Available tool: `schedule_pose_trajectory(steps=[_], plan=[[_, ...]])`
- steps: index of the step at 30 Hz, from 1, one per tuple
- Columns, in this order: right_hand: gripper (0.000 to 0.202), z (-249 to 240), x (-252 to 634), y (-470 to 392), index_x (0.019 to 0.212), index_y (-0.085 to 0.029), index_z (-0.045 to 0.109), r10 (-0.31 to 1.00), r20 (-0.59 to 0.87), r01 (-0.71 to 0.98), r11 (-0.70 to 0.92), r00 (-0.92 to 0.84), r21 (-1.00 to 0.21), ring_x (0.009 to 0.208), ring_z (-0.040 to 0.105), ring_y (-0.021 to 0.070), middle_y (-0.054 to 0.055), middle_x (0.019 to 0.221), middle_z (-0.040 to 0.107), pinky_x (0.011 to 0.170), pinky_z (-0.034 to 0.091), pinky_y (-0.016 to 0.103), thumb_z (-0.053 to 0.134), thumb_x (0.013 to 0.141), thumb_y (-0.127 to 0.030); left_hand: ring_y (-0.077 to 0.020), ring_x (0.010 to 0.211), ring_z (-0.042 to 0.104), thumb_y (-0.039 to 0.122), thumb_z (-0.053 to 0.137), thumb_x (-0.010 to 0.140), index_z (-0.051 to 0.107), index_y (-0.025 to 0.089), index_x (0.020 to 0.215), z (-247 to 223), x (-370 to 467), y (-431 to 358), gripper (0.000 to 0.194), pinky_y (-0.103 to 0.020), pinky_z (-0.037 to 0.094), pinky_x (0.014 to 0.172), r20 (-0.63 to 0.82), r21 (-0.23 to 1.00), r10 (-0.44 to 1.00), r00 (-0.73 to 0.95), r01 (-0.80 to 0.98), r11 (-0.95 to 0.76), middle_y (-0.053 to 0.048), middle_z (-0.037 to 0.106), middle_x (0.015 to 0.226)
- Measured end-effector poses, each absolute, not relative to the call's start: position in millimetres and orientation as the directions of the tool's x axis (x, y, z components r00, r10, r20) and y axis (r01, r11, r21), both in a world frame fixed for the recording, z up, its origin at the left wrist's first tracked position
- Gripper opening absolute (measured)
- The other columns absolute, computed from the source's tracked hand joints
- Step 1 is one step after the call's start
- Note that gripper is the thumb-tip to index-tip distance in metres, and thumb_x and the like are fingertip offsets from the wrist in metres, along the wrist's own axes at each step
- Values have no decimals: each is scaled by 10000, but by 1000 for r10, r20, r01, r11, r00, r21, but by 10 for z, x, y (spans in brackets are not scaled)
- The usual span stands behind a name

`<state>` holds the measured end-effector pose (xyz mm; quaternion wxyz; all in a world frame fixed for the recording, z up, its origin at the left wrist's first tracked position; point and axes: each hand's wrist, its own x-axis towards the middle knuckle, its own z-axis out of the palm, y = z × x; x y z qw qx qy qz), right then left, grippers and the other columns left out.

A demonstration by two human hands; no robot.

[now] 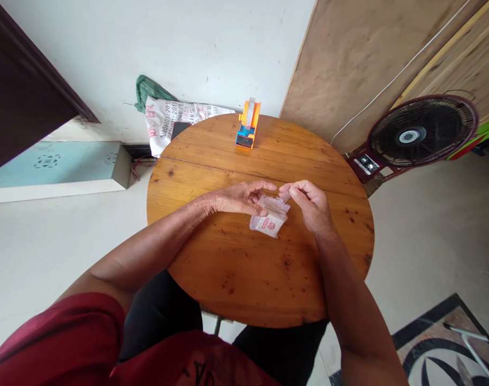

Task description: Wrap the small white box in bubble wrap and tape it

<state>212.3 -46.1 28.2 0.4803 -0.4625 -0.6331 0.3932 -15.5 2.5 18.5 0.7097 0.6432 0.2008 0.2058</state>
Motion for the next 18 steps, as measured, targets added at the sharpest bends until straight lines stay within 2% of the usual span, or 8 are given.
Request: schedule_pose_trajectory(steps=[3, 6, 12, 14, 18], plan=[[205, 285, 2137, -445, 865, -246, 650, 964, 250, 211, 263, -87, -942, 866, 671, 206, 31, 959, 728, 866, 545, 400, 648, 886, -450, -194, 1037, 629, 304, 840, 691, 521, 192, 1305, 201, -161, 26, 700, -327, 482, 887, -29, 988, 536, 844, -56, 142, -86, 644, 1203], [209, 288, 2154, -430, 857, -247, 639, 964, 255, 213, 265, -71, -941, 871, 671, 213, 32, 941, 722, 877, 546, 414, 642, 881, -454, -184, 1039, 622, 289, 837, 693, 546, 195, 1294, 213, -169, 27, 675, -312, 472, 898, -49, 994, 556, 830, -15, 111, -75, 643, 1209], [203, 270, 2183, -399, 841, -252, 615, 965, 261, 198, 259, -17, -945, 844, 670, 208, 33, 956, 714, 880, 549, 423, 620, 892, -449, -167, 914, 628, 373, 756, 787, 594, 170, 1237, 256, -165, 11, 520, -274, 489, 785, -77, 991, 446, 892, 20, 131, -70, 677, 1079], [198, 261, 2188, -385, 835, -250, 611, 965, 261, 167, 257, -1, -952, 829, 670, 205, 33, 952, 713, 874, 550, 418, 634, 884, -440, -159, 860, 625, 403, 750, 787, 626, 163, 1187, 265, -155, 5, 483, -268, 495, 754, -90, 992, 450, 888, 41, 119, -60, 680, 1029], [219, 237, 2204, -349, 820, -251, 596, 963, 267, 139, 261, 29, -955, 842, 675, 208, 30, 894, 701, 898, 546, 423, 633, 885, -456, -127, 711, 577, 445, 714, 804, 686, 126, 967, 251, -133, -12, 360, -233, 472, 649, -118, 993, 499, 859, 118, 31, -23, 642, 818]])
